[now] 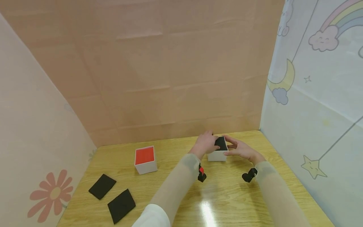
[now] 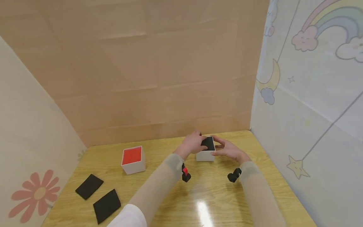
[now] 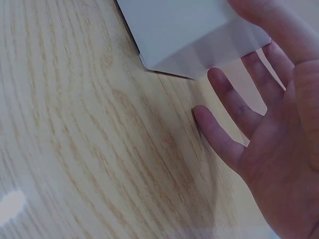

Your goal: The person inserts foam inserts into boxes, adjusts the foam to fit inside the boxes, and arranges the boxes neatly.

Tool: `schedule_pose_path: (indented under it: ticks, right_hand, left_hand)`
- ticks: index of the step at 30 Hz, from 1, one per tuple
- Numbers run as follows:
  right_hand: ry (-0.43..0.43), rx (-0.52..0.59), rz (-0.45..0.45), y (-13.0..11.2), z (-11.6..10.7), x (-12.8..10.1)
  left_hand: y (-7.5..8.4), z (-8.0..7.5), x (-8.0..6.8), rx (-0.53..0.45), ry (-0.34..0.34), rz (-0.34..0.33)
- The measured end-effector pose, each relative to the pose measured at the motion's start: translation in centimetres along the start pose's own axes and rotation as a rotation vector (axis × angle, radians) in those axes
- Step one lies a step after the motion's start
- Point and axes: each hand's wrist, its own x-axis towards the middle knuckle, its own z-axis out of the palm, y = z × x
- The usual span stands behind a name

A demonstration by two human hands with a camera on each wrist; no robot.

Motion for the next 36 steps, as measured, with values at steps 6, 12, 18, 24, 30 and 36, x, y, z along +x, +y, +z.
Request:
schedule_pose_path:
  ticks: [6, 12, 18, 24, 30, 36]
  right_hand:
    - [0.002, 0.010, -0.002, 0.0, 0.1, -0.1]
    - [-0.001, 0.023, -0.011, 0.0, 0.1, -0.1]
    - [0.014, 0.028, -0.007, 0.0, 0.2, -0.1]
    - [0.017, 0.019, -0.008, -0.1, 0.4, -0.3]
    - [0.018, 0.017, -0.015, -0.1, 0.4, -0.4]
    - [0.020, 0.016, 0.004, 0.0, 0.5, -0.3]
  left_hand:
    - [-0.1, -0.2, -0.2, -0.022, 0.005, -0.011]
    - [0.3, -0.1, 0.3, -0.028, 0.067, 0.008]
    - [0.8, 0.6, 0.9, -0.034, 0.073, -0.040]
    - [0.8, 0.9, 0.9, -0.054, 0.061, -0.085]
    - [0.7, 1.1, 0.9, -0.067, 0.044, -0.081]
    - [0.7, 1.2, 0.9, -0.088, 0.048, -0.074]
